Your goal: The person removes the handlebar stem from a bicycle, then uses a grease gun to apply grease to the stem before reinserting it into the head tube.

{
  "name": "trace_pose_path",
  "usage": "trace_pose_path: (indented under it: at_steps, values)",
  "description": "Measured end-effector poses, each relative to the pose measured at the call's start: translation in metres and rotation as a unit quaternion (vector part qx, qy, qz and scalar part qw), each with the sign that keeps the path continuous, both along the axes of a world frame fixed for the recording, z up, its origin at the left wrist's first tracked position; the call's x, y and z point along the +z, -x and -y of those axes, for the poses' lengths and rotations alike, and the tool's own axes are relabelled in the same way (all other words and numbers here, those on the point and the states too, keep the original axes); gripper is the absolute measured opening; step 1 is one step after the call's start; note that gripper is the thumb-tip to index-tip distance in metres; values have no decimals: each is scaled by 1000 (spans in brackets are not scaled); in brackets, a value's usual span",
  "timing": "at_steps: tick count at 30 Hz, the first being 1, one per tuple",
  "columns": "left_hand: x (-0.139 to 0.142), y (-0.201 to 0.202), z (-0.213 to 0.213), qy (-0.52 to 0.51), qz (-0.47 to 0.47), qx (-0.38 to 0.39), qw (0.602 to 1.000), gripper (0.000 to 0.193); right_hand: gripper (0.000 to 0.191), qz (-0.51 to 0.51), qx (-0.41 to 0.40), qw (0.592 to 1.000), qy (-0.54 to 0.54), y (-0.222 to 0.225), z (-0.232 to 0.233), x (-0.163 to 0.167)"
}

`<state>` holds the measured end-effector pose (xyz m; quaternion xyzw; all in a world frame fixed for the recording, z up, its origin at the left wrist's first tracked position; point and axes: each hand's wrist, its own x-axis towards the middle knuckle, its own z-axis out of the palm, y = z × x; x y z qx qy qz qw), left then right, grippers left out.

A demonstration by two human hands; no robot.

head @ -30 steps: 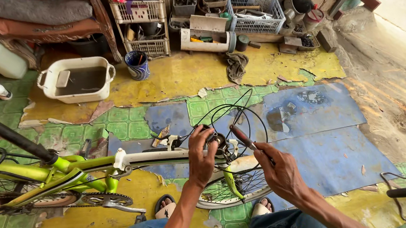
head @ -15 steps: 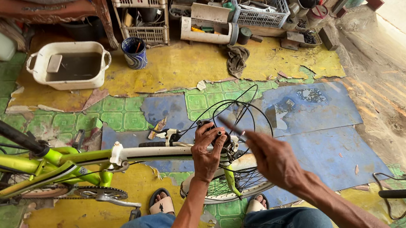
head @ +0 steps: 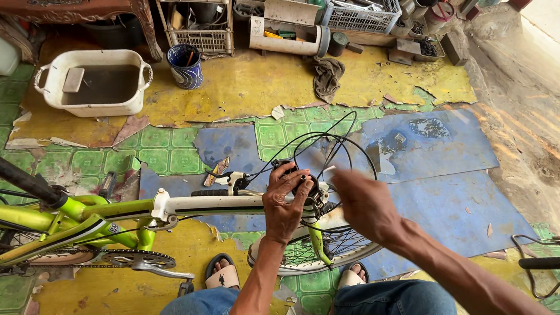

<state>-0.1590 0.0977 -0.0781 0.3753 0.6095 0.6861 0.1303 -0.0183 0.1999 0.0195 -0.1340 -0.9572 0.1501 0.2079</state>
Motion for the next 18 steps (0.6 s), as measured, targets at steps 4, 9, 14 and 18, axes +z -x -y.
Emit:
trace_pose_path:
  at_steps: [4, 9, 14, 18]
  values:
    - [1, 3, 0, 9, 46, -14, 999, 23, 11, 3, 9, 999, 38, 0, -2, 2]
    - [1, 3, 4, 21, -23, 6, 999, 19, 8, -132, -78, 985, 79, -1, 0, -3]
    - [0, 1, 7, 32, 1, -11, 999, 21, 6, -15, 5, 1000, -2, 6, 1, -5]
    - [0, 2, 6, 23, -12, -1, 1000, 22, 9, -176, -24, 983, 52, 6, -5, 4]
